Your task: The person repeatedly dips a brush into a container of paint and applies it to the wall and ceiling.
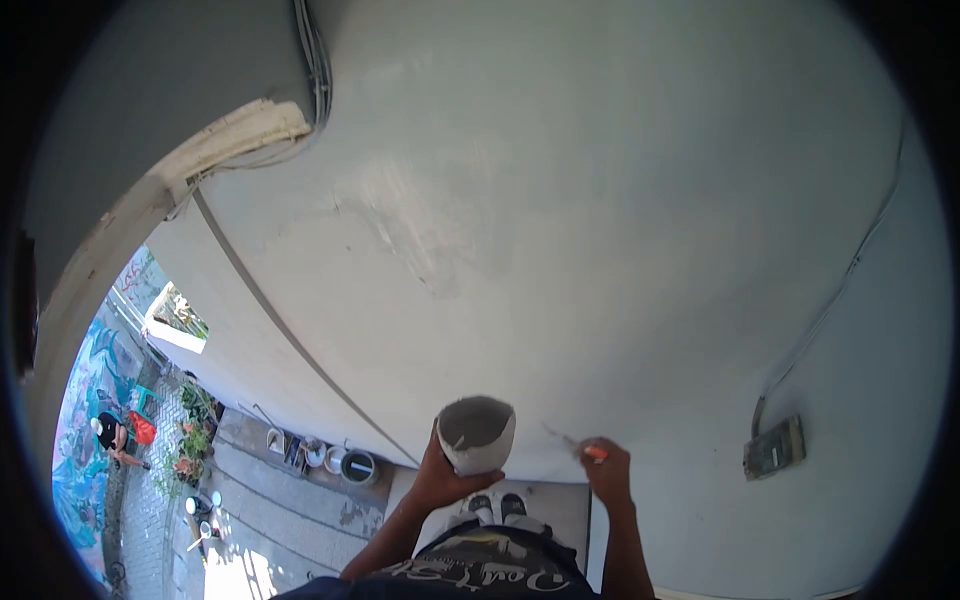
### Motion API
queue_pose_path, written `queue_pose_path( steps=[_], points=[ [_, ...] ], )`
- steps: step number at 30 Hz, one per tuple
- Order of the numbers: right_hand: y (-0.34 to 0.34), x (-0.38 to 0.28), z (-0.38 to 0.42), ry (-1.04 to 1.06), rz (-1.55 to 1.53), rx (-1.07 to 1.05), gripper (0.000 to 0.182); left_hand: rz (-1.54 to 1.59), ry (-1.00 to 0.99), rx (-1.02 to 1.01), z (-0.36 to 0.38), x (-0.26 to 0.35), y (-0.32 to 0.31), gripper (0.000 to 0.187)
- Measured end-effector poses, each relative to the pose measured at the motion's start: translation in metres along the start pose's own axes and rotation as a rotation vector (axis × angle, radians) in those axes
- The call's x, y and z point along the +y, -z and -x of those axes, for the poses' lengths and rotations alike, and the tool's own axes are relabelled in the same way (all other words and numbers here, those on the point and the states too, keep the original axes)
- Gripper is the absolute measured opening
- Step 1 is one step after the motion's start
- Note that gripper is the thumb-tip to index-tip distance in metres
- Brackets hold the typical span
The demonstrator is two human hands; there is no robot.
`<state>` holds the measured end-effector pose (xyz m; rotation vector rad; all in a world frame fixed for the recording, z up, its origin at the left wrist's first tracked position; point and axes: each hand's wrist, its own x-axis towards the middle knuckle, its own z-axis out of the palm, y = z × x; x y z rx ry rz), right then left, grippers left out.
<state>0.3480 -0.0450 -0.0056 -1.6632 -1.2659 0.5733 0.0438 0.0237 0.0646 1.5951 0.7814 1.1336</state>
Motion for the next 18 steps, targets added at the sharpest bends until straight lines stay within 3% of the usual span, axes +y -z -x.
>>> queue_pose_path(
  steps=[3, 9, 12, 13, 15, 18],
  points=[
    [0.044, -0.024, -0.020, 0.062, 0.059, 0.093, 0.011, 0.004, -0.035, -0.027, -0.017, 0.008, -0.008, 0.104],
    [0.127, -0.148, -0.033, 0.380, 0.057, 0.160, 0.018, -0.076, -0.127, -0.083, -0.044, 0.013, -0.021, 0.104],
    [0.154, -0.194, -0.025, 0.606, -0.139, 0.077, 0.021, -0.113, -0.161, -0.089, -0.053, 0.024, -0.029, 0.103],
    [0.164, -0.210, -0.022, 0.598, -0.136, 0.078, 0.021, -0.143, -0.175, -0.089, -0.054, 0.029, -0.031, 0.100],
    [0.180, -0.238, -0.017, 0.620, -0.239, -0.154, 0.023, -0.171, -0.189, -0.100, -0.056, 0.032, -0.035, 0.100],
    [0.187, -0.262, -0.024, 0.672, -0.182, -0.252, 0.026, -0.185, -0.272, -0.129, -0.057, 0.024, -0.040, 0.103]
  ],
)
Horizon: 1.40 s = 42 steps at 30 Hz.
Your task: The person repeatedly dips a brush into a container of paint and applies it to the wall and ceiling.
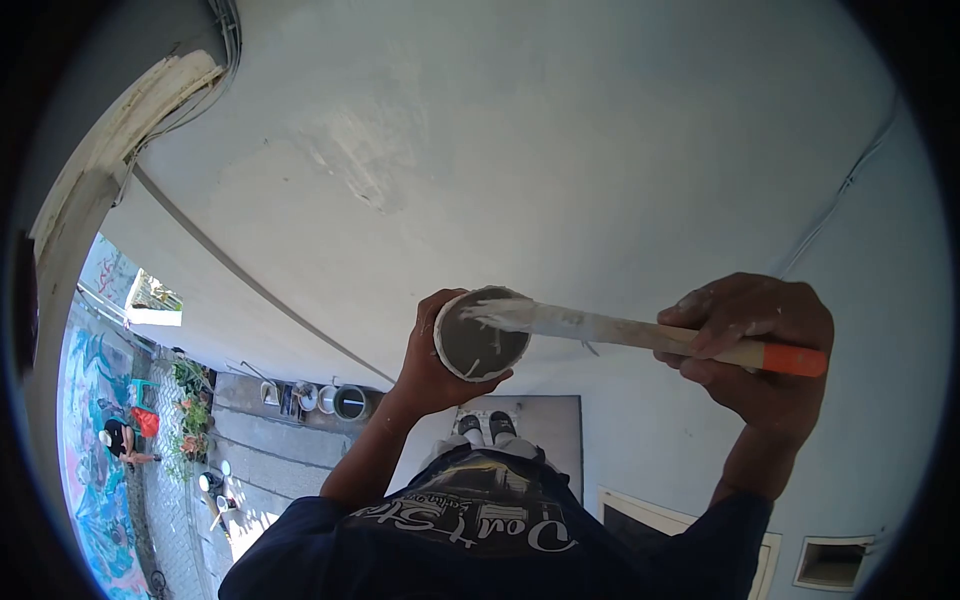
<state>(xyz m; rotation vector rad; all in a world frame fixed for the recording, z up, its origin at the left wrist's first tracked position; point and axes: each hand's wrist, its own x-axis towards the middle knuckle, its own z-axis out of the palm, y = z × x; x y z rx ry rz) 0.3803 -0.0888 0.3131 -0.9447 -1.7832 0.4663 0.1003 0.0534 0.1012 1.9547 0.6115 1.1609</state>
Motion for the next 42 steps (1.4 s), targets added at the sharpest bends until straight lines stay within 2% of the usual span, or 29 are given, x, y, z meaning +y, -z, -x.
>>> queue_pose_path(
  steps=[2, 4, 10, 12, 17, 23, 27, 29, 33, 35, 39, 42],
  points=[
    [-0.003, -0.014, -0.017, -0.022, 0.042, -0.037, 0.030, 0.046, -0.019, 0.006, 0.002, -0.001, -0.004, 0.103],
    [-0.005, -0.023, -0.032, 0.068, 0.287, -0.300, 0.027, 0.089, -0.036, 0.012, 0.003, -0.002, -0.007, 0.104],
    [-0.038, -0.038, -0.063, 0.018, 0.359, -0.500, 0.024, 0.029, -0.085, 0.005, 0.008, -0.008, -0.008, 0.104],
    [-0.045, -0.038, -0.070, 0.022, 0.382, -0.516, 0.026, -0.045, -0.118, -0.008, 0.007, -0.005, -0.006, 0.103],
    [-0.043, -0.039, -0.087, 0.107, 0.389, -0.618, 0.026, 0.067, -0.061, -0.001, 0.011, -0.016, -0.008, 0.104],
    [-0.030, -0.028, -0.089, 0.180, 0.238, -0.505, 0.025, 0.097, -0.018, 0.043, 0.016, -0.016, -0.004, 0.106],
    [-0.030, -0.024, -0.094, 0.188, 0.238, -0.554, 0.026, 0.024, -0.059, 0.028, 0.013, -0.007, 0.003, 0.108],
    [-0.035, -0.021, -0.096, 0.162, 0.239, -0.638, 0.026, -0.014, -0.087, 0.002, 0.013, -0.007, 0.004, 0.111],
    [-0.051, -0.013, -0.094, 0.154, 0.248, -0.633, 0.023, 0.111, -0.086, -0.001, 0.015, -0.009, 0.002, 0.112],
    [-0.058, -0.013, -0.094, 0.026, 0.325, -0.747, 0.022, 0.135, -0.087, -0.001, 0.016, -0.009, 0.003, 0.113],
    [-0.071, -0.006, -0.092, 0.056, 0.292, -0.796, 0.023, 0.046, -0.125, -0.005, 0.019, -0.006, 0.003, 0.115],
    [-0.082, -0.005, -0.093, -0.051, 0.314, -0.915, 0.023, 0.037, -0.156, -0.013, 0.022, -0.004, 0.001, 0.114]
  ],
)
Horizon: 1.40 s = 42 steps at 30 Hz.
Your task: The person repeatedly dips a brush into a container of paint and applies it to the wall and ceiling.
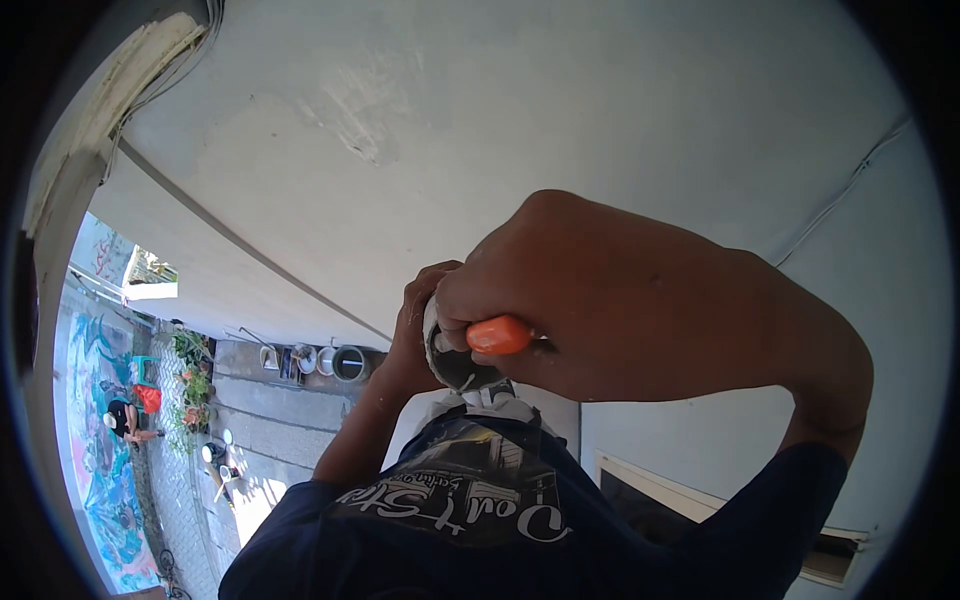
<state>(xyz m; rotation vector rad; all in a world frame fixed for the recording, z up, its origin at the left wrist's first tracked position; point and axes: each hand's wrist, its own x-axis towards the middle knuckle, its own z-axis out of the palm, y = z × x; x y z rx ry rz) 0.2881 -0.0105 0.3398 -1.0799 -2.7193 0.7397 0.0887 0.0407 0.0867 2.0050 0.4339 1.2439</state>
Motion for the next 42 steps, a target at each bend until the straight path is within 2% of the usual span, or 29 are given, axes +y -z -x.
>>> queue_pose_path(
  steps=[2, 5, 8, 18, 24, 26, 27, 29, 37, 42],
  points=[
    [-0.005, 0.000, -0.006, -0.173, -0.069, -0.154, 0.021, -0.020, -0.031, -0.008, 0.001, 0.001, 0.000, 0.112],
    [0.001, -0.003, -0.006, -0.122, -0.101, -0.092, 0.021, -0.023, -0.036, -0.043, 0.003, 0.003, 0.000, 0.113],
    [0.007, -0.004, 0.000, -0.049, -0.037, -0.013, 0.021, -0.015, 0.004, 0.011, 0.005, 0.005, 0.001, 0.117],
    [-0.001, 0.005, 0.002, -0.076, -0.041, -0.046, 0.023, 0.001, 0.000, 0.025, 0.004, 0.004, -0.002, 0.117],
    [0.020, 0.005, 0.013, 0.049, -0.055, 0.108, 0.022, 0.011, 0.040, 0.043, 0.005, -0.001, -0.001, 0.115],
    [0.024, 0.011, 0.018, 0.073, -0.043, 0.219, 0.020, -0.022, 0.042, 0.061, 0.002, 0.001, 0.000, 0.114],
    [0.024, 0.014, 0.021, 0.078, -0.032, 0.223, 0.020, -0.038, 0.108, 0.047, -0.001, 0.006, 0.002, 0.114],
    [0.025, 0.022, 0.026, 0.052, -0.062, 0.394, 0.020, 0.020, 0.210, 0.068, -0.009, 0.015, 0.004, 0.110],
    [0.035, 0.032, 0.038, -0.052, -0.069, 0.532, 0.021, -0.077, 0.249, -0.006, -0.040, 0.043, 0.017, 0.105],
    [0.041, 0.029, 0.042, -0.042, -0.081, 0.561, 0.020, 0.068, 0.357, 0.000, -0.051, 0.052, 0.019, 0.104]
  ],
)
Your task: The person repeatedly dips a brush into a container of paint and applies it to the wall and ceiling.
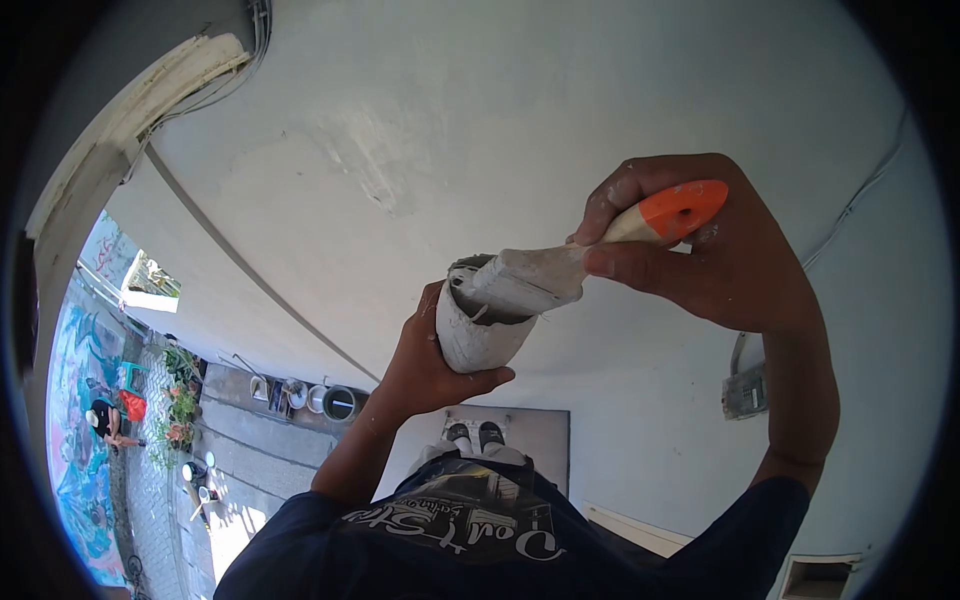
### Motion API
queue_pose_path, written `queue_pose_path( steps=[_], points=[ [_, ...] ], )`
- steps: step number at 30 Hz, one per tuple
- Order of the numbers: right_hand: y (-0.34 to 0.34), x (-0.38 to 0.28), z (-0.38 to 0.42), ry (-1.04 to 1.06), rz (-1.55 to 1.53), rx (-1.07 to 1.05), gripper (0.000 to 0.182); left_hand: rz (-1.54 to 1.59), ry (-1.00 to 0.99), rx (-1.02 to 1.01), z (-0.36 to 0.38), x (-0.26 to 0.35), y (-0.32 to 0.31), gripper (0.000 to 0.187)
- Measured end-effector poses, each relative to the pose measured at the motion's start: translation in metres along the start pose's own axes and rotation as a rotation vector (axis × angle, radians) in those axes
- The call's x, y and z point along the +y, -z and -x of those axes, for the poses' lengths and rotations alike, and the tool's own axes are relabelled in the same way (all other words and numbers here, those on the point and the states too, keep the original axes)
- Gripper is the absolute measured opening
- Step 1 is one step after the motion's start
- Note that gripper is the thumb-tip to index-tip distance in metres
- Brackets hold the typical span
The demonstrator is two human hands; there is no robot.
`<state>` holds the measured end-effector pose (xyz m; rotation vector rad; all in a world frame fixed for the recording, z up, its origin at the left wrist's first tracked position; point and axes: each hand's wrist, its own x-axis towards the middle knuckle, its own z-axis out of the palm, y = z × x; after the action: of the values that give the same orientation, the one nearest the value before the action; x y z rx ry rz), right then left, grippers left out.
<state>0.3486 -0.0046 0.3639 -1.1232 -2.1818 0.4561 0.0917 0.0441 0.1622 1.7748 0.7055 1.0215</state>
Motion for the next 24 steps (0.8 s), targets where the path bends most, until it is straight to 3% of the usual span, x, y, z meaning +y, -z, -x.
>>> queue_pose_path(
  steps=[9, 11, 17, 24],
  points=[
    [0.017, -0.010, 0.005, -0.004, 0.096, -0.078, 0.018, -0.128, 0.012, -0.055, -0.003, -0.001, 0.002, 0.097],
    [0.019, -0.010, 0.006, -0.195, -0.109, 0.000, 0.019, -0.102, 0.014, -0.057, -0.001, -0.001, 0.001, 0.097],
    [0.024, -0.013, 0.005, -0.322, -0.132, 0.155, 0.022, -0.084, 0.002, -0.072, 0.000, 0.003, -0.001, 0.099],
    [0.016, -0.006, 0.008, -0.079, 0.110, -0.069, 0.021, -0.064, -0.018, -0.088, -0.007, 0.003, 0.000, 0.100]
  ],
)
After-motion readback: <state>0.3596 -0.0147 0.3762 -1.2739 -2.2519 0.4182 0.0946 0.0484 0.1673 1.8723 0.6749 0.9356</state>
